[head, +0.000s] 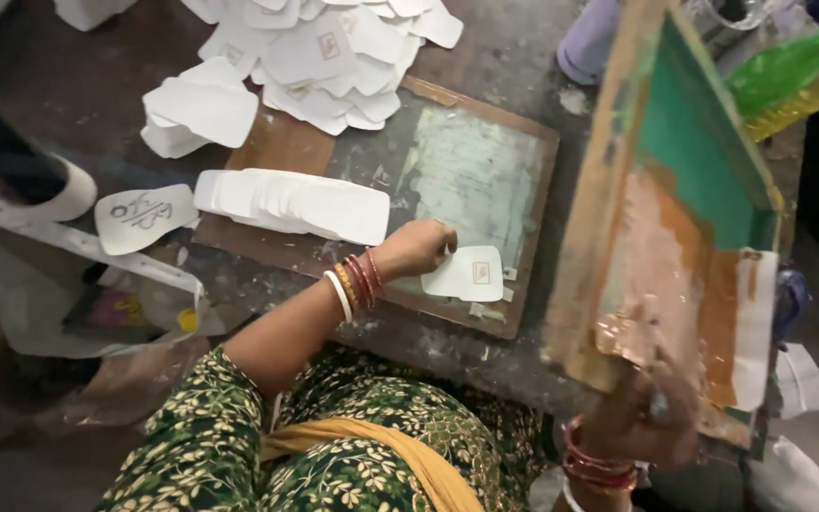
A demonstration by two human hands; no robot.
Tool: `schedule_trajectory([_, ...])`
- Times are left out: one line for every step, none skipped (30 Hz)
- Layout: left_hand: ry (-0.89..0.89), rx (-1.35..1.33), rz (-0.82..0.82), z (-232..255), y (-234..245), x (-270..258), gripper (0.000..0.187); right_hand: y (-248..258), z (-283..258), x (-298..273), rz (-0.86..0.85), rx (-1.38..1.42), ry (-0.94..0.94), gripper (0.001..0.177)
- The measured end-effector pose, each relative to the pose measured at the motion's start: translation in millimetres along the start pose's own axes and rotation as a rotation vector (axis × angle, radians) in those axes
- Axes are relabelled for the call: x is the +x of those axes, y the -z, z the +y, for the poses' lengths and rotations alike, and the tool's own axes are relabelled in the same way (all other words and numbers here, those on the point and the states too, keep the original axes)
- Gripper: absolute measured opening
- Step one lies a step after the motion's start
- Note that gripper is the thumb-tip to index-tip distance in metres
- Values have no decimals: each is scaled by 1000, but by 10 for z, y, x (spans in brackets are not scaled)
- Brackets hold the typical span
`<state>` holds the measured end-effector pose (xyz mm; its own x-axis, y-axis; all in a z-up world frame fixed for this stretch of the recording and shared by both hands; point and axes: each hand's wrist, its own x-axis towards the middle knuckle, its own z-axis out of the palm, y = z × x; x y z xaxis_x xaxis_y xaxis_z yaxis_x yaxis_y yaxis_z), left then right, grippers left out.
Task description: The person performs screen printing on small white plastic items. They place an item on a wooden frame, apply white paste with a squeegee, and then remove the item to a pile.
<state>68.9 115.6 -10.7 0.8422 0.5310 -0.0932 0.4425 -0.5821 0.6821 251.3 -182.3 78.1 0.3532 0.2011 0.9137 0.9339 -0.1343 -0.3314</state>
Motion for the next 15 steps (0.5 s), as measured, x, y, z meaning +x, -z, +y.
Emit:
schedule_trajectory([8,2,4,-169,-23,58,21,15,-19,4,-2,8,-2,27])
schedule_trajectory([-41,-44,67,-339,-46,116,22,30,-36,9,-4,45,-13,26])
schedule_trajectory([-96,-88,131,-501,-63,199,24,44,-46,20,-1,79,-22,26])
schedule_trajectory([-94,-85,135,-885,73,285,24,53,-65,62,0,84,-21,26])
schedule_trajectory([-166,-115,455,-1257,202,386,20,76,-83,108,4,129,-35,25])
schedule_trajectory([-243,-144,774,-1631,332,493,17,95,-99,153,9,177,-49,25])
schedule_trajectory([-244,-145,771,-1480,623,323,17,122,-150,205,8,173,-51,25])
schedule_trajectory([-39,-252,946,-1333,916,156,27,146,-201,256,-29,50,-8,24])
schedule_trajectory([176,-358,1114,-1191,1218,-11,37,158,-247,312,-65,-71,36,23])
schedule_trajectory([176,-359,1113,-1073,1086,-160,37,172,-132,218,-66,-71,36,23])
schedule_trajectory([160,-10,934,-967,993,-309,31,153,-22,123,-22,-29,3,24])
schedule_trajectory([142,328,736,-862,897,-456,29,132,88,28,22,14,-30,26])
schedule_trajectory([142,331,735,-694,746,-613,29,92,43,78,23,14,-32,26])
schedule_trajectory([51,322,545,-530,591,-772,39,52,-2,124,47,45,3,27])
schedule_trajectory([-40,307,354,-363,433,-931,54,20,-53,177,69,74,39,28])
